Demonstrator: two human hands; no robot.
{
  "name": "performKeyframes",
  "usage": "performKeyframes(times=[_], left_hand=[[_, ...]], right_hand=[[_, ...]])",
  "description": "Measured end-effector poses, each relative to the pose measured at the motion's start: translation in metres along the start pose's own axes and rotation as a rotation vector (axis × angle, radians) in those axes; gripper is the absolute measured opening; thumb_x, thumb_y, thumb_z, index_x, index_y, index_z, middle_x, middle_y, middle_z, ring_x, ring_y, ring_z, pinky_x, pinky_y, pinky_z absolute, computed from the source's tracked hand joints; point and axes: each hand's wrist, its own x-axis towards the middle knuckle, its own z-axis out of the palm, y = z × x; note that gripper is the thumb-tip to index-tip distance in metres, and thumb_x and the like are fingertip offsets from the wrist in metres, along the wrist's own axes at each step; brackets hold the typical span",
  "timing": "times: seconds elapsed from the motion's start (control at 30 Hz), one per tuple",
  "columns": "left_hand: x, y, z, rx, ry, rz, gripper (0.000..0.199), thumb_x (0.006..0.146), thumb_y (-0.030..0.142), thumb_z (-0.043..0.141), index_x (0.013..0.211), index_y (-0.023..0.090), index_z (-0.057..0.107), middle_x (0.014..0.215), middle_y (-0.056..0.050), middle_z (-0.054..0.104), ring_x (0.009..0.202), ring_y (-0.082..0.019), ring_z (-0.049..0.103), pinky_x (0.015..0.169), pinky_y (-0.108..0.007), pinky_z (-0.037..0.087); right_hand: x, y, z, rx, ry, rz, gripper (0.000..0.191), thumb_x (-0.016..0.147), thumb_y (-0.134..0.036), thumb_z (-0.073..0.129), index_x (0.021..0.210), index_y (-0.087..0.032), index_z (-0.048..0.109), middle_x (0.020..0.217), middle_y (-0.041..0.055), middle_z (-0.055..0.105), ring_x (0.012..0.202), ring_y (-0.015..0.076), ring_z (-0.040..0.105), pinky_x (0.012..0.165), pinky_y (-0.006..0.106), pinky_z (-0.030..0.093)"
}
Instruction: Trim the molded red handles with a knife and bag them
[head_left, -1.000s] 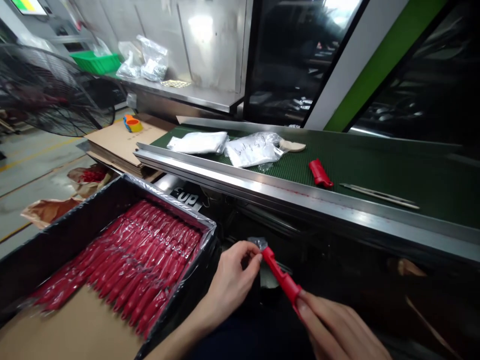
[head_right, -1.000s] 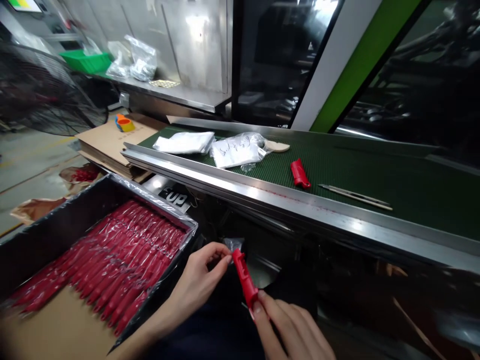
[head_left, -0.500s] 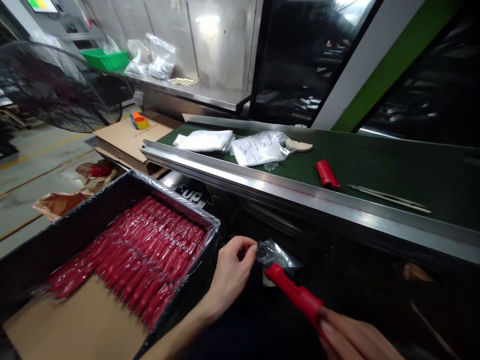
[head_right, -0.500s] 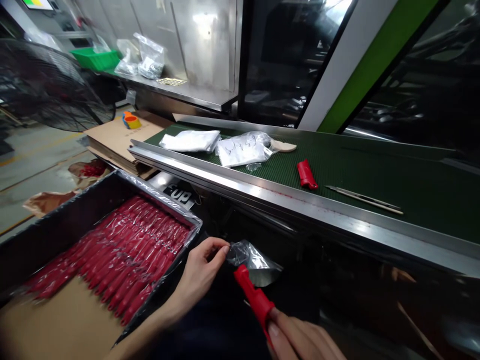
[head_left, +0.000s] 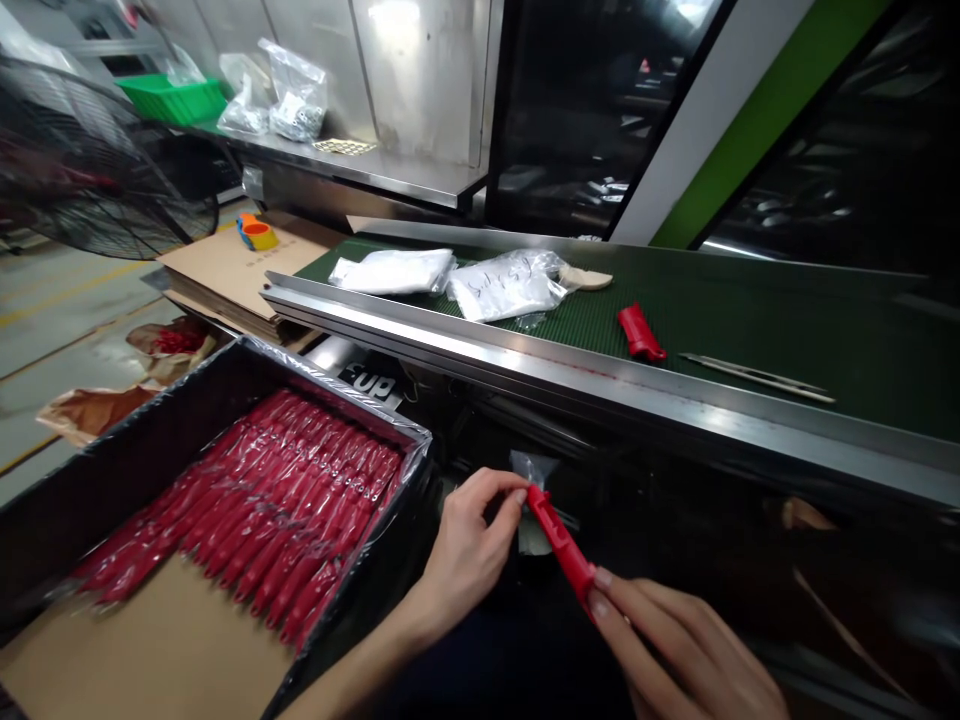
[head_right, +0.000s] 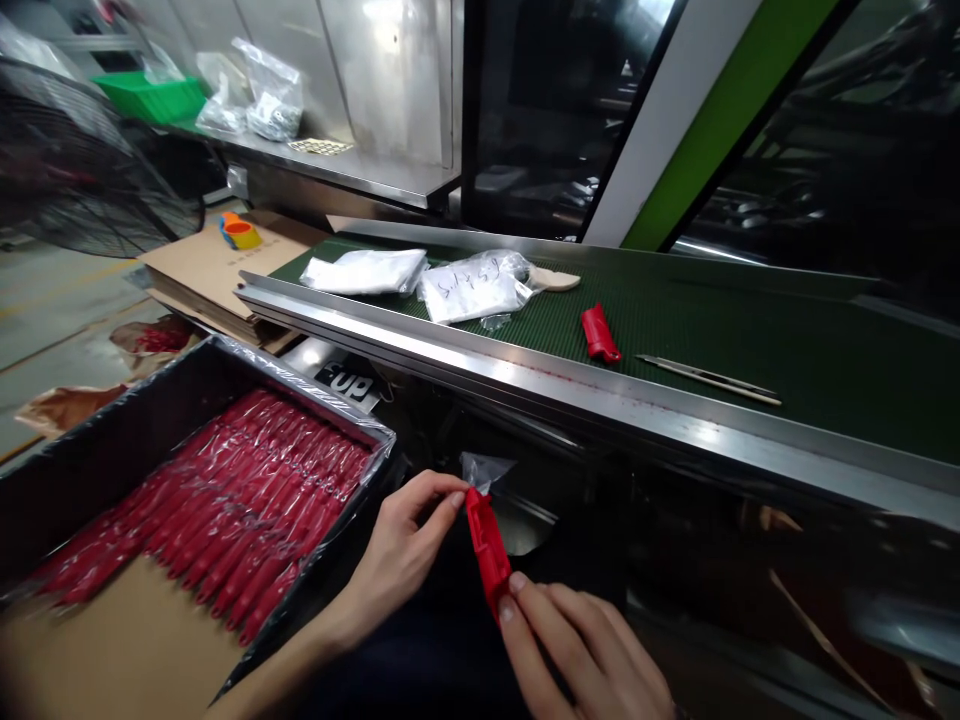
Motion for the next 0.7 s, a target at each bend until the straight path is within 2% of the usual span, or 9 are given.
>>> performKeyframes(times=[0.13,0.2,0.27,0.43,0.47,0.53,0.6,0.63,0.7], left_hand=[[-0.001,-0.002,0.000,0.006,0.013,0.056,0.020,0.095,0.028,0.049,0.094,0.020,0.068,0.090,-0.003,0.064,0.083,-0.015,0.060,0.075,-0.026,0.046],[-0.003,-0.005,0.003,0.010,0.023,0.099,0.018,0.095,0.025,0.051,0.091,0.020,0.068,0.089,-0.003,0.064,0.084,-0.015,0.060,0.077,-0.026,0.046],[-0.005,-0.008,0.007,0.010,0.051,0.131,0.017,0.094,0.023,0.051,0.090,0.020,0.068,0.089,-0.004,0.063,0.084,-0.016,0.060,0.078,-0.026,0.046],[-0.014,-0.017,0.017,-0.009,0.146,0.160,0.014,0.095,0.021,0.050,0.095,0.020,0.064,0.093,-0.004,0.063,0.087,-0.015,0.060,0.081,-0.027,0.047],[-0.015,-0.018,0.018,-0.011,0.159,0.165,0.013,0.094,0.021,0.051,0.095,0.020,0.063,0.093,-0.004,0.063,0.087,-0.015,0.060,0.081,-0.027,0.047],[-0.016,-0.020,0.019,-0.013,0.182,0.170,0.011,0.094,0.021,0.051,0.095,0.020,0.063,0.093,-0.003,0.063,0.087,-0.015,0.060,0.081,-0.027,0.047],[-0.016,-0.020,0.018,-0.012,0.198,0.170,0.011,0.094,0.020,0.051,0.096,0.020,0.062,0.093,-0.003,0.063,0.088,-0.015,0.060,0.082,-0.027,0.047],[-0.016,-0.020,0.018,-0.011,0.199,0.170,0.011,0.094,0.020,0.051,0.096,0.020,0.061,0.094,-0.003,0.063,0.089,-0.015,0.060,0.083,-0.027,0.047],[-0.015,-0.018,0.019,-0.009,0.185,0.171,0.011,0.094,0.018,0.050,0.095,0.020,0.061,0.093,-0.003,0.063,0.088,-0.015,0.060,0.081,-0.027,0.046]], right_hand=[[0.007,0.013,-0.006,-0.048,-0.101,-0.214,0.033,0.096,-0.022,0.041,0.112,-0.017,0.068,0.114,0.0084,0.070,0.092,0.0203,0.069,0.074,0.032,0.056],[0.011,0.013,-0.003,-0.056,-0.096,-0.221,0.032,0.092,-0.016,0.042,0.111,-0.014,0.068,0.111,0.0097,0.071,0.090,0.0209,0.069,0.073,0.032,0.056],[0.013,0.010,0.003,-0.030,-0.018,-0.150,0.032,0.086,-0.008,0.049,0.112,-0.014,0.066,0.105,0.0098,0.073,0.089,0.0205,0.070,0.072,0.032,0.056],[0.013,-0.013,0.032,0.132,0.266,0.190,0.034,0.078,-0.002,0.065,0.109,-0.018,0.066,0.090,0.0054,0.073,0.083,0.0177,0.070,0.072,0.029,0.056],[0.012,-0.018,0.037,0.168,0.304,0.317,0.029,0.080,-0.005,0.065,0.105,-0.018,0.067,0.091,0.0058,0.073,0.082,0.0178,0.070,0.073,0.029,0.056],[0.011,-0.026,0.047,0.306,0.365,0.671,0.017,0.083,-0.015,0.066,0.099,-0.018,0.069,0.091,0.0066,0.073,0.082,0.0177,0.070,0.073,0.027,0.056],[0.011,-0.031,0.056,0.552,0.440,1.004,0.017,0.084,-0.028,0.067,0.098,-0.017,0.069,0.088,0.0065,0.074,0.076,0.0174,0.071,0.068,0.025,0.056],[0.011,-0.033,0.059,0.668,0.465,1.092,0.022,0.085,-0.033,0.067,0.099,-0.016,0.068,0.086,0.0068,0.074,0.073,0.0175,0.071,0.065,0.026,0.056],[0.012,-0.036,0.065,0.818,0.489,1.135,0.024,0.088,-0.036,0.062,0.099,-0.015,0.064,0.083,0.0076,0.073,0.071,0.0184,0.070,0.064,0.029,0.057]])
